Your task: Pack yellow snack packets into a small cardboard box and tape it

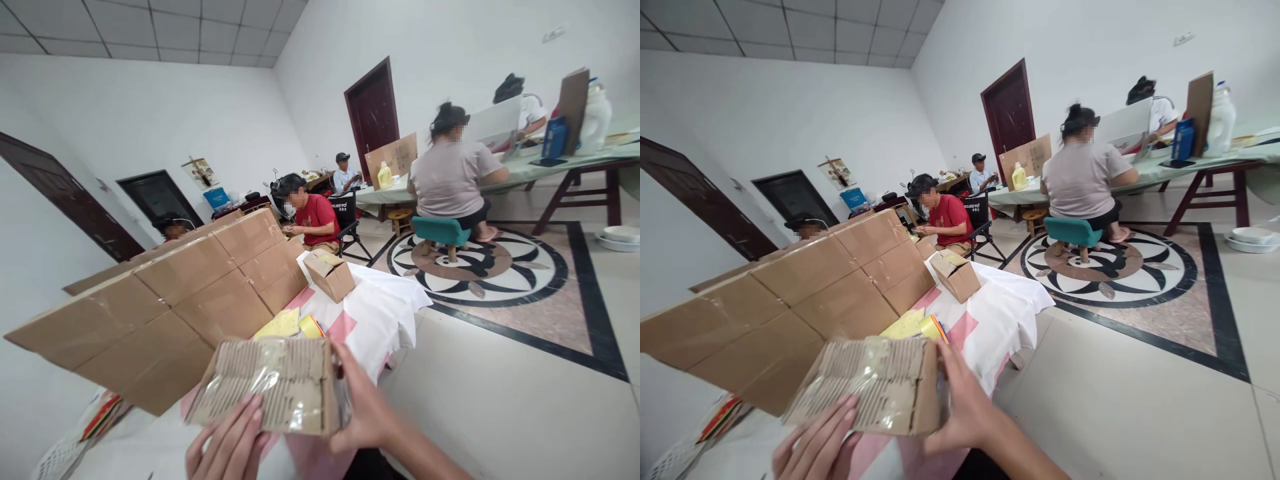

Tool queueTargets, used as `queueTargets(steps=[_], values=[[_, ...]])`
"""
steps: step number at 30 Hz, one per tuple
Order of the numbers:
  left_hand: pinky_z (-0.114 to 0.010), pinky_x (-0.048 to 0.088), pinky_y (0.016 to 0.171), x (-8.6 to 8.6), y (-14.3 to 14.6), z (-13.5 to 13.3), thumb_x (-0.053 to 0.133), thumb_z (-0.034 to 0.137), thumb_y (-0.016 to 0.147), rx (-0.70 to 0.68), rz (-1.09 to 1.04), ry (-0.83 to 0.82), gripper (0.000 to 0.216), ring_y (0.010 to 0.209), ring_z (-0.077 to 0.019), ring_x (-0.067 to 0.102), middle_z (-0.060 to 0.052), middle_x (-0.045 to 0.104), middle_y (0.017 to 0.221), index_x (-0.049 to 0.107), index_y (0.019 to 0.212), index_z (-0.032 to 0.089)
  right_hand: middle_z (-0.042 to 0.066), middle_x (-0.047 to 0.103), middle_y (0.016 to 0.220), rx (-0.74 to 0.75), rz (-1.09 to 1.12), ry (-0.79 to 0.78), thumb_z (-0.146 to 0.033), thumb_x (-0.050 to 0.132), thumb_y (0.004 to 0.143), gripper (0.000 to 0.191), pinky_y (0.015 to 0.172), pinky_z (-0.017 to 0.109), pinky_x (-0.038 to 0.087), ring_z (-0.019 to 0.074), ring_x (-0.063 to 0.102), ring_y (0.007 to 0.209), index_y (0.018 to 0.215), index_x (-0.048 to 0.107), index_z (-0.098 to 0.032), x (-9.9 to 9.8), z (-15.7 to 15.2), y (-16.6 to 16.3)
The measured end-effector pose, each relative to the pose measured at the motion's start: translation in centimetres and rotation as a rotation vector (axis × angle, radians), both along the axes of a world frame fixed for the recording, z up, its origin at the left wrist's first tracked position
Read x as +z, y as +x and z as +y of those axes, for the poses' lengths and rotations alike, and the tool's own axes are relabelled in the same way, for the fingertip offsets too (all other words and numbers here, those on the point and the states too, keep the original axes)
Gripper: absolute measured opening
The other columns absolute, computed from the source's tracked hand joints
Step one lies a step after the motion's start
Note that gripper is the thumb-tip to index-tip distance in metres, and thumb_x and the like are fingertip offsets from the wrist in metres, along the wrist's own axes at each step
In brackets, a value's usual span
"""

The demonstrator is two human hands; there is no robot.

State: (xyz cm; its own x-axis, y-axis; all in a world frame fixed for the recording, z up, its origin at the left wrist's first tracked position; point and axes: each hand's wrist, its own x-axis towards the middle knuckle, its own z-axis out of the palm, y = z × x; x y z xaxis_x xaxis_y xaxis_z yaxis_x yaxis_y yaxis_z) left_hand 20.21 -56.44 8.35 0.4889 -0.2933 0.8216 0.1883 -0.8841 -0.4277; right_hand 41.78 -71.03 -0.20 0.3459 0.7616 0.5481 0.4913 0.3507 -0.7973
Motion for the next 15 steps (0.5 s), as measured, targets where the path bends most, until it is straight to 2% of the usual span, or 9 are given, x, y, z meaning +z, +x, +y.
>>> queueTargets(steps=[4, 7, 10, 15], values=[[-0.038, 0.047, 0.1, -1.0, 5.5, -2.8, 0.071, -0.004, 0.081, -0.138, -0.103, -0.102, 0.02, 0.099, -0.0228, 0.075, -0.013, 0.08, 0.096, 0.071, 0.094, 0.012, 0.019, 0.03, 0.157, -0.434, -0.017, 0.096, -0.037, 0.078, 0.065, 0.121, 0.103, 0.051, 0.049, 0.0411, 0.04, 0.14, 0.16, 0.006, -0.022, 0.7, -5.4, 4.6], [-0.038, 0.046, 0.098, -2.4, 7.0, -3.1, 0.068, 0.001, 0.086, -0.169, -0.084, -0.167, 0.013, 0.095, -0.0217, 0.075, -0.011, 0.08, 0.092, 0.07, 0.089, 0.013, 0.018, 0.037, 0.152, -0.718, 0.033, 0.068, -0.045, 0.077, 0.072, 0.114, 0.09, 0.048, 0.056, 0.0387, 0.047, 0.133, 0.16, 0.006, -0.026, -0.1, -7.4, 8.2], [-0.037, 0.044, 0.099, -4.1, 6.5, -1.9, 0.063, 0.005, 0.091, -0.165, -0.051, -0.218, 0.014, 0.092, -0.019, 0.075, -0.008, 0.08, 0.091, 0.072, 0.091, 0.015, 0.019, 0.037, 0.15, -0.81, 0.042, -0.031, -0.052, 0.078, 0.071, 0.116, 0.092, 0.05, 0.055, 0.0385, 0.048, 0.13, 0.159, 0.007, -0.024, -1.9, -6.6, 11.2], [-0.033, 0.044, 0.096, -7.7, 3.0, 1.9, 0.061, 0.006, 0.091, -0.032, 0.065, -0.25, 0.019, 0.089, -0.0179, 0.076, -0.001, 0.08, 0.093, 0.071, 0.096, 0.022, 0.022, 0.038, 0.146, -0.855, -0.026, -0.145, -0.059, 0.074, 0.071, 0.118, 0.11, 0.055, 0.041, 0.041, 0.039, 0.139, 0.158, 0.007, -0.016, -4.8, -1.5, 14.2]])
